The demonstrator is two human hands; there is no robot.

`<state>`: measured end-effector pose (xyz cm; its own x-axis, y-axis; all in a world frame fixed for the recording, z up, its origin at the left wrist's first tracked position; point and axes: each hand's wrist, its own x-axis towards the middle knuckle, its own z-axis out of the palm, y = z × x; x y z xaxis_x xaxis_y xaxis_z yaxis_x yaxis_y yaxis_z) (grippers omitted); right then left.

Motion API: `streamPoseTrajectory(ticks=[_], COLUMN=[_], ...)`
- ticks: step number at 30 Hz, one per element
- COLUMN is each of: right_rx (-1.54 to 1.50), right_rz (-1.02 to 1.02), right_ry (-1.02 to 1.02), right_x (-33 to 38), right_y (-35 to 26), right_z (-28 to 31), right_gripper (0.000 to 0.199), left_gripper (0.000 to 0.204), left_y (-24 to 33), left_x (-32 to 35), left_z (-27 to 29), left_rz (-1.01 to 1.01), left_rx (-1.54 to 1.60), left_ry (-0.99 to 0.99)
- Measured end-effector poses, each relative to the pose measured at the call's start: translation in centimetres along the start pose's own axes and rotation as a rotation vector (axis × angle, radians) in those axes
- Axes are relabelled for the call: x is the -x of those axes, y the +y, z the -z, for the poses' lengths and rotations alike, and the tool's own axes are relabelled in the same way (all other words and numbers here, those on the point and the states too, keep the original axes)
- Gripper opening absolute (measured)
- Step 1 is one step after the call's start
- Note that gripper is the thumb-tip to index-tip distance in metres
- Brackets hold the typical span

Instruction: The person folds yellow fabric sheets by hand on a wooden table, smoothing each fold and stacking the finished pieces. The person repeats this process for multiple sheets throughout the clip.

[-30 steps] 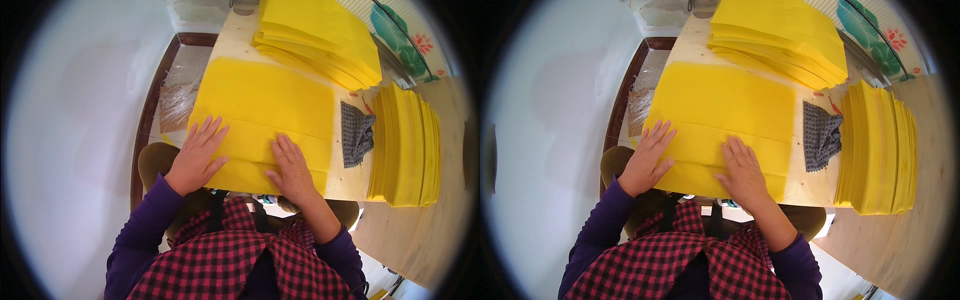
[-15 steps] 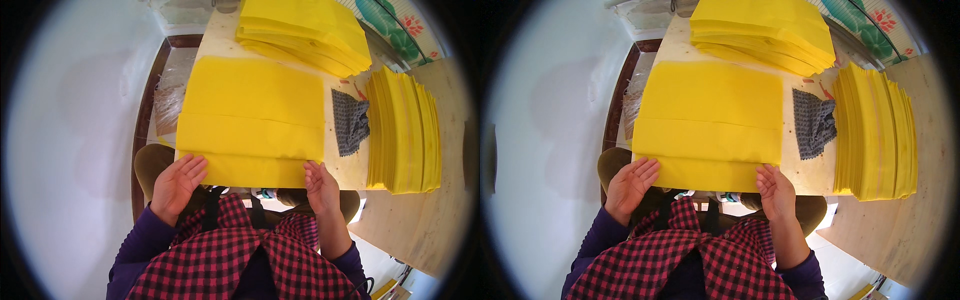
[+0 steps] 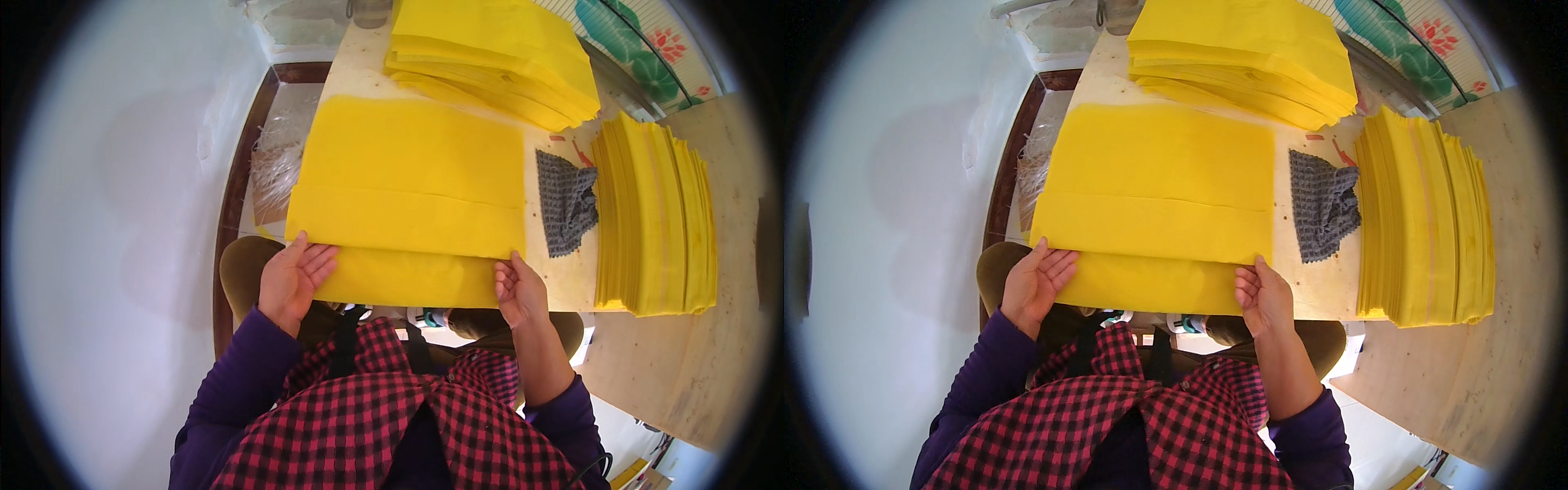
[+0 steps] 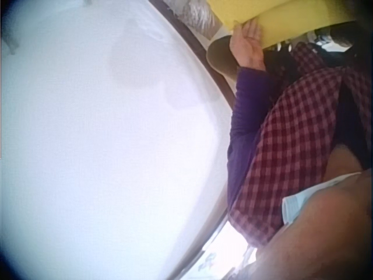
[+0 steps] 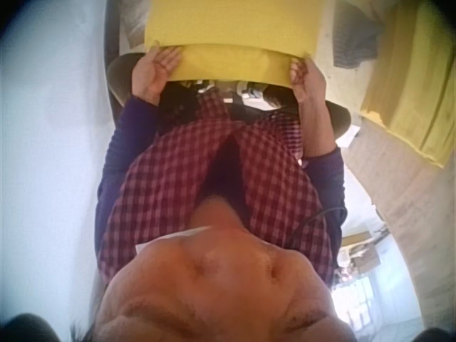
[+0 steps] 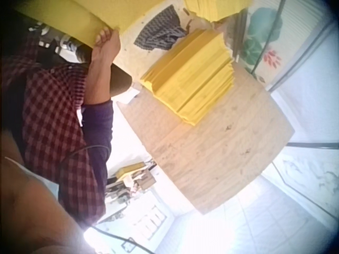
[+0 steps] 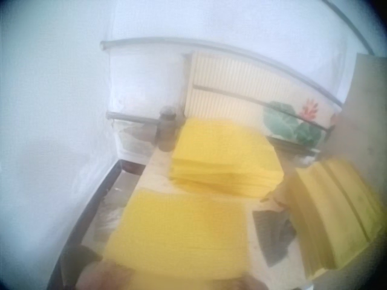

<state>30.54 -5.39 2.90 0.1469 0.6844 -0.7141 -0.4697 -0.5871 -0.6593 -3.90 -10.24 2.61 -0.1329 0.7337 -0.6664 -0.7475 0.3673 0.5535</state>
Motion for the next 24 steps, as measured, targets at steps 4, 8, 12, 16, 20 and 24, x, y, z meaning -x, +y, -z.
streamPoseTrajectory(ticks=[4,8,12,16,20,24], right_rx=[0.02,0.037,-0.013,0.044,0.232,0.399], right_rz=[-0.03,-0.009,-0.017,0.023,0.123,0.163], right_ry=[-0.025,-0.1,-0.128,-0.146,-0.184,-0.184], right_x=[0.2,0.6,0.4,-1.0,-2.9,-3.4], right_y=[-0.5,-1.3,-2.0,-3.3,-4.6,-5.2], right_z=[0.0,0.0,-0.5,-0.2,0.4,0.6], right_gripper=[0.024,0.024,0.026,0.027,0.023,0.019], left_gripper=[0.031,0.027,0.027,0.028,0.028,0.03], left_y=[0.3,1.0,1.5,1.6,1.9,3.5], left_x=[-0.3,-0.1,-0.2,-0.4,-0.8,-1.2], left_z=[-0.2,-0.3,-0.8,-0.7,0.1,1.1], left_rz=[-0.018,-0.017,-0.006,0.029,0.07,0.054], left_rx=[-0.047,-0.066,-0.047,-0.047,-0.069,-0.039], left_ry=[0.036,0.037,0.044,0.028,-0.063,-0.105])
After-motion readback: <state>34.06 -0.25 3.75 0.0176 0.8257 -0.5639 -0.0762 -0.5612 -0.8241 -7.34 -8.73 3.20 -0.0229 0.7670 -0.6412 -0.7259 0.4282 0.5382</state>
